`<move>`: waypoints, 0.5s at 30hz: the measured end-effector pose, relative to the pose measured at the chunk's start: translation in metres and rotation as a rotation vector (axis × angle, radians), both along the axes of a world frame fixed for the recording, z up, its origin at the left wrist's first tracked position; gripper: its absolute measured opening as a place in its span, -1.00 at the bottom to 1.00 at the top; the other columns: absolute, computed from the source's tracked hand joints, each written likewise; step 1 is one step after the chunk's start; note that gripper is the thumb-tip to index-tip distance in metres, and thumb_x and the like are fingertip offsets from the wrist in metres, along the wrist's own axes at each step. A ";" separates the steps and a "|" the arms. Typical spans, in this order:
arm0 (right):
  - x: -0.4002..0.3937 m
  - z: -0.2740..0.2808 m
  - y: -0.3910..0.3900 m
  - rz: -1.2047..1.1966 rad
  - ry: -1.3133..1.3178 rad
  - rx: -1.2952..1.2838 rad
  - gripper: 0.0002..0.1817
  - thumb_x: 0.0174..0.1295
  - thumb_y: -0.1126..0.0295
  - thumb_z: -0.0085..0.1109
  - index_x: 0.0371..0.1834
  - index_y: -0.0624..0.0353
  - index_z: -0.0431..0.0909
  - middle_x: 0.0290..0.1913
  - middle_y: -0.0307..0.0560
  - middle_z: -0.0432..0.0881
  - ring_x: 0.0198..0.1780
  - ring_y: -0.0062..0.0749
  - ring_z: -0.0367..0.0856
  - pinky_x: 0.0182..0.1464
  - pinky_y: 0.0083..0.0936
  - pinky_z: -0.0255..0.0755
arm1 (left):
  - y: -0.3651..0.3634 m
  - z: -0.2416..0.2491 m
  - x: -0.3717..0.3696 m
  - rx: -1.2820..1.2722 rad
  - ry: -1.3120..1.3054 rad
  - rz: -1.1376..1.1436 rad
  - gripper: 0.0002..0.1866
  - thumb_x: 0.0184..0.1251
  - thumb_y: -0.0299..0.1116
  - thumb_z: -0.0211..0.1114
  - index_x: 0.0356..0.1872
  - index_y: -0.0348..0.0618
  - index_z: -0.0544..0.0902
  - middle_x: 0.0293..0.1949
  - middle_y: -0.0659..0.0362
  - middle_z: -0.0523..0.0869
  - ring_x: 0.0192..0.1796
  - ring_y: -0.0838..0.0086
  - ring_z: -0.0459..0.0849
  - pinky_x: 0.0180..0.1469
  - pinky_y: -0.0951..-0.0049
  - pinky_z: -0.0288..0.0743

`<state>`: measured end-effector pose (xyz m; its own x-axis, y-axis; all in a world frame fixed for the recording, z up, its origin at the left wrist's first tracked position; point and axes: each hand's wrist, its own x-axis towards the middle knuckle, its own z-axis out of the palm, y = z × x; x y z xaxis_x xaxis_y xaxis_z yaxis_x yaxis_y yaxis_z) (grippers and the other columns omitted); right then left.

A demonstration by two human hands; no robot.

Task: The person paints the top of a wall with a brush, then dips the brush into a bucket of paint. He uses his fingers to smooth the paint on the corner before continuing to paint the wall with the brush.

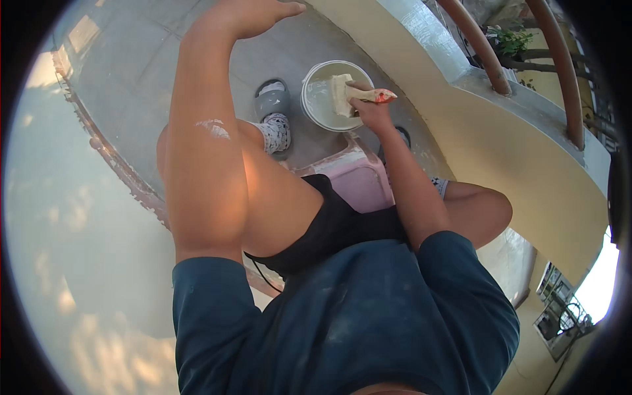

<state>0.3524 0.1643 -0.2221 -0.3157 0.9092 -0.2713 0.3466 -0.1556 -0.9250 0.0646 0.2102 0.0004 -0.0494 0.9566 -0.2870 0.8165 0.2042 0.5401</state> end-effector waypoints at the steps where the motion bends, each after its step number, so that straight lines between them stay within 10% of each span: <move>1: 0.006 -0.002 0.002 -0.043 0.068 0.029 -0.56 0.09 0.52 0.18 0.11 0.14 0.57 -0.14 -0.16 0.66 -0.28 -0.49 0.64 -0.20 -0.57 0.55 | -0.004 0.010 0.003 0.041 0.029 -0.025 -0.35 0.22 0.03 0.27 0.16 -0.32 0.51 0.10 -0.16 0.59 0.15 0.07 0.57 0.18 0.24 0.43; 11: 0.028 0.014 0.003 -0.559 0.857 -0.621 -0.58 0.14 0.40 0.22 0.08 0.31 0.47 -0.04 0.02 0.62 -0.06 -0.21 0.66 -0.03 -0.20 0.58 | -0.002 0.016 0.011 0.050 0.075 -0.039 -0.40 0.24 -0.06 0.28 0.11 -0.41 0.53 0.07 -0.21 0.61 0.13 0.01 0.58 0.18 0.25 0.43; 15: 0.017 0.018 0.004 -0.548 0.797 -0.626 -0.59 0.21 0.41 0.21 0.11 0.32 0.45 -0.04 0.03 0.63 -0.05 -0.22 0.66 -0.04 -0.28 0.57 | 0.008 -0.014 0.000 0.073 0.023 -0.009 -0.29 0.22 0.11 0.26 0.23 -0.24 0.47 0.12 -0.12 0.59 0.16 0.13 0.57 0.17 0.25 0.43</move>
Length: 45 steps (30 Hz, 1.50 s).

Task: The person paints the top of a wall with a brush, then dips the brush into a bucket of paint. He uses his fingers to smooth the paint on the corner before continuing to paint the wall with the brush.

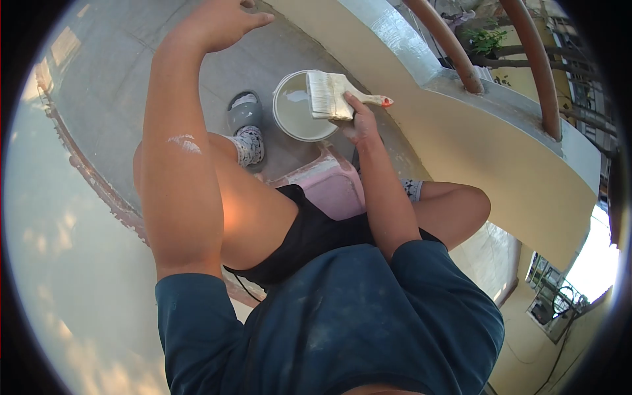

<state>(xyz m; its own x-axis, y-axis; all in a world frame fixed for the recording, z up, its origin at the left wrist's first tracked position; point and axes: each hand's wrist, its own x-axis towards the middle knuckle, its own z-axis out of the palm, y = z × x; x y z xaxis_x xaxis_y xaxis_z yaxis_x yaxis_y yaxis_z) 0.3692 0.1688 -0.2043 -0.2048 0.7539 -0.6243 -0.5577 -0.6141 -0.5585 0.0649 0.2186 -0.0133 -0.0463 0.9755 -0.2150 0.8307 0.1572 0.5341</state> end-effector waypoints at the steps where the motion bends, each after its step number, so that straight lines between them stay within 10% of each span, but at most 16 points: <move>1: -0.001 -0.002 0.000 0.047 -0.132 0.099 -0.60 0.18 0.41 0.24 0.07 0.34 0.49 -0.07 0.04 0.64 -0.08 -0.26 0.66 -0.06 -0.32 0.57 | -0.001 -0.001 0.001 -0.013 0.035 0.011 -0.30 0.22 0.11 0.26 0.23 -0.23 0.47 0.12 -0.12 0.59 0.16 0.13 0.58 0.17 0.25 0.43; 5: -0.005 0.031 -0.007 0.333 -0.846 0.437 -0.64 0.10 0.36 0.34 -0.09 0.39 0.59 -0.17 0.03 0.69 -0.15 -0.36 0.67 -0.11 -0.42 0.54 | -0.003 0.016 0.008 -0.113 0.021 0.045 -0.32 0.23 0.05 0.24 0.26 -0.23 0.44 0.21 -0.06 0.54 0.23 0.11 0.52 0.26 0.20 0.37; 11: -0.023 0.018 -0.028 0.523 -1.045 0.634 -0.61 0.07 0.37 0.34 -0.07 0.38 0.59 -0.19 0.01 0.71 -0.16 -0.38 0.67 -0.09 -0.47 0.51 | 0.001 0.015 0.010 -0.145 -0.023 0.033 -0.33 0.25 0.03 0.24 0.26 -0.23 0.44 0.18 -0.12 0.55 0.20 0.11 0.54 0.22 0.22 0.39; 14: -0.029 0.008 -0.033 0.200 -0.731 0.707 -0.58 0.11 0.40 0.34 -0.01 0.42 0.54 -0.13 0.00 0.69 -0.16 -0.46 0.65 -0.09 -0.52 0.51 | -0.002 0.012 0.011 -0.115 0.022 0.032 -0.34 0.26 0.03 0.23 0.25 -0.24 0.44 0.15 -0.12 0.57 0.18 0.10 0.56 0.20 0.23 0.41; 32: -0.007 0.014 -0.029 0.413 -1.048 0.623 -0.64 0.09 0.40 0.35 -0.10 0.41 0.59 -0.20 0.01 0.71 -0.19 -0.41 0.67 -0.14 -0.48 0.50 | -0.002 0.023 0.022 -0.134 -0.054 0.042 -0.38 0.23 -0.04 0.25 0.21 -0.27 0.48 0.09 -0.16 0.60 0.15 0.10 0.58 0.18 0.22 0.43; 42: -0.014 0.011 -0.036 0.203 -0.682 0.534 -0.61 0.06 0.37 0.37 -0.07 0.36 0.58 -0.18 0.02 0.70 -0.18 -0.33 0.67 -0.12 -0.47 0.50 | 0.002 0.028 0.034 -0.186 0.023 0.038 -0.37 0.24 -0.05 0.27 0.24 -0.24 0.45 0.16 -0.17 0.55 0.19 0.08 0.55 0.22 0.22 0.41; 45: -0.008 -0.007 -0.039 0.362 -1.088 0.714 -0.62 0.07 0.36 0.34 -0.05 0.29 0.58 -0.24 0.01 0.69 -0.20 -0.27 0.68 -0.12 -0.43 0.51 | 0.001 0.014 0.040 -0.203 0.009 0.012 -0.37 0.25 -0.03 0.25 0.25 -0.23 0.45 0.18 -0.15 0.54 0.21 0.08 0.54 0.23 0.20 0.40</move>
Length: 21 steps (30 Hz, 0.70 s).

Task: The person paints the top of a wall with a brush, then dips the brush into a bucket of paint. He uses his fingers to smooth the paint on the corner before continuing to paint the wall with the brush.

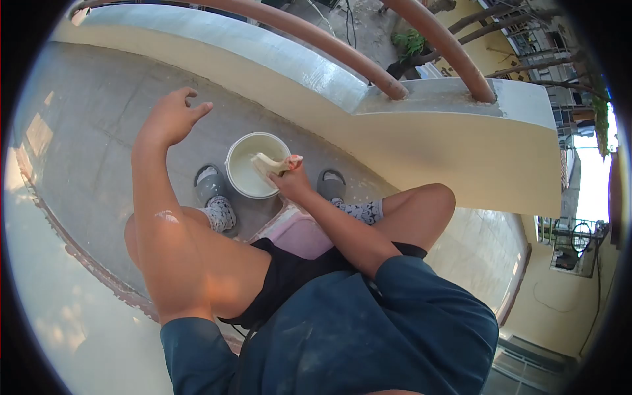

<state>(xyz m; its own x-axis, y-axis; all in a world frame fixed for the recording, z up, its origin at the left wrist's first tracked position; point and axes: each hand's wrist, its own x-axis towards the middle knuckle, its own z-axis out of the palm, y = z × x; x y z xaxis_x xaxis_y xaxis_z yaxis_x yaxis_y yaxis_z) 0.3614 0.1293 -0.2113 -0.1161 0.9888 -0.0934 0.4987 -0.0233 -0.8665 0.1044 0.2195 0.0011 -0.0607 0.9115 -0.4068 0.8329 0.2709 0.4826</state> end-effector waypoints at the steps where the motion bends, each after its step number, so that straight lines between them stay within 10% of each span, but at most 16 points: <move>1: -0.005 0.007 0.000 -0.004 0.006 -0.068 -0.61 0.08 0.36 0.34 -0.03 0.28 0.58 -0.26 0.00 0.69 -0.22 -0.26 0.67 -0.11 -0.42 0.51 | -0.002 0.000 0.001 0.003 0.019 -0.015 -0.36 0.25 -0.01 0.24 0.25 -0.23 0.45 0.18 -0.13 0.54 0.21 0.08 0.53 0.24 0.19 0.39; 21: 0.010 0.045 0.007 -0.331 0.677 -0.379 -0.57 0.12 0.51 0.29 0.07 0.45 0.50 -0.07 -0.03 0.65 -0.13 -0.43 0.64 -0.09 -0.55 0.51 | 0.007 -0.008 -0.018 0.118 0.012 -0.022 -0.35 0.28 0.06 0.22 0.26 -0.18 0.44 0.14 -0.13 0.58 0.17 0.10 0.56 0.19 0.23 0.42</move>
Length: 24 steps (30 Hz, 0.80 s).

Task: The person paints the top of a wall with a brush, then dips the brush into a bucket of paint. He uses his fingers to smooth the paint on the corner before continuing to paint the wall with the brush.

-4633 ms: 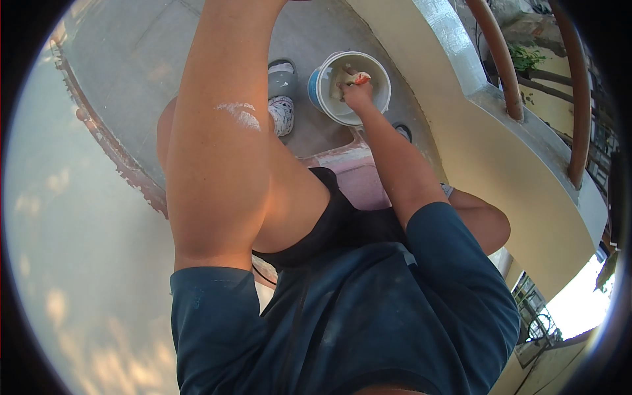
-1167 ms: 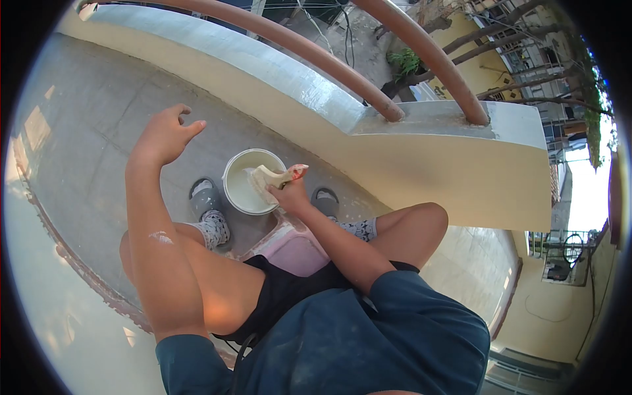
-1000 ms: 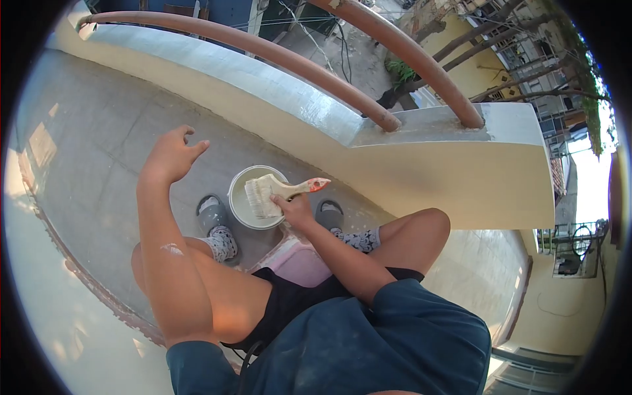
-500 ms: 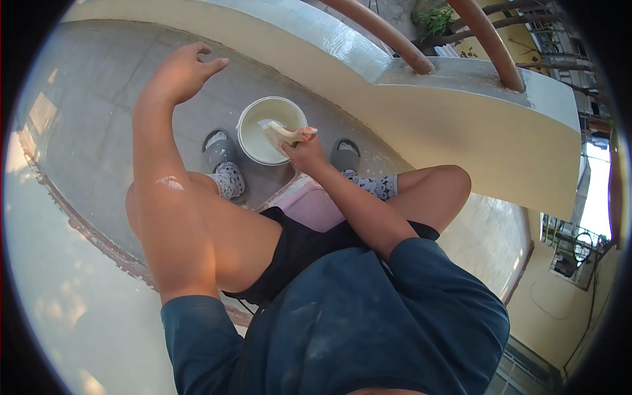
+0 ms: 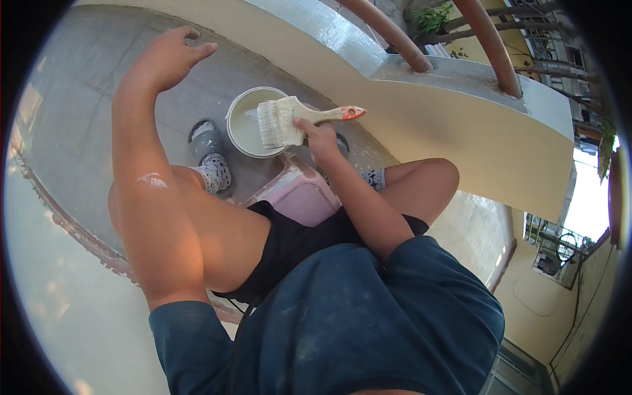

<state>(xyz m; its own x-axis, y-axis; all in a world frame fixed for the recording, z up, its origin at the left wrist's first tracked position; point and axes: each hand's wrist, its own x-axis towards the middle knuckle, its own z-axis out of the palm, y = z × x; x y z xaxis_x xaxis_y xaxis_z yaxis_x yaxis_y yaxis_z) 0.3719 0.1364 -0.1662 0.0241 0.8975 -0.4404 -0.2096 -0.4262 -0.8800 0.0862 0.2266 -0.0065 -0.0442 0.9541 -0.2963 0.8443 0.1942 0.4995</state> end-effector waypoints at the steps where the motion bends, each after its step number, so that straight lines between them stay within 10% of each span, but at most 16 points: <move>1: 0.001 0.006 0.000 0.000 0.010 0.008 -0.55 0.13 0.53 0.27 0.10 0.44 0.47 -0.05 -0.02 0.64 -0.11 -0.44 0.63 -0.06 -0.54 0.51 | 0.000 -0.002 -0.001 0.021 0.023 -0.013 -0.35 0.28 0.06 0.22 0.26 -0.18 0.44 0.14 -0.13 0.58 0.17 0.10 0.57 0.18 0.23 0.42; 24: -0.010 0.017 -0.001 0.148 -0.364 0.233 -0.61 0.13 0.48 0.29 0.03 0.43 0.55 -0.12 -0.01 0.69 -0.15 -0.50 0.64 -0.09 -0.57 0.50 | -0.026 -0.006 0.060 -0.148 0.017 -0.204 -0.38 0.24 -0.05 0.28 0.21 -0.30 0.47 0.16 -0.18 0.55 0.19 0.04 0.55 0.21 0.21 0.42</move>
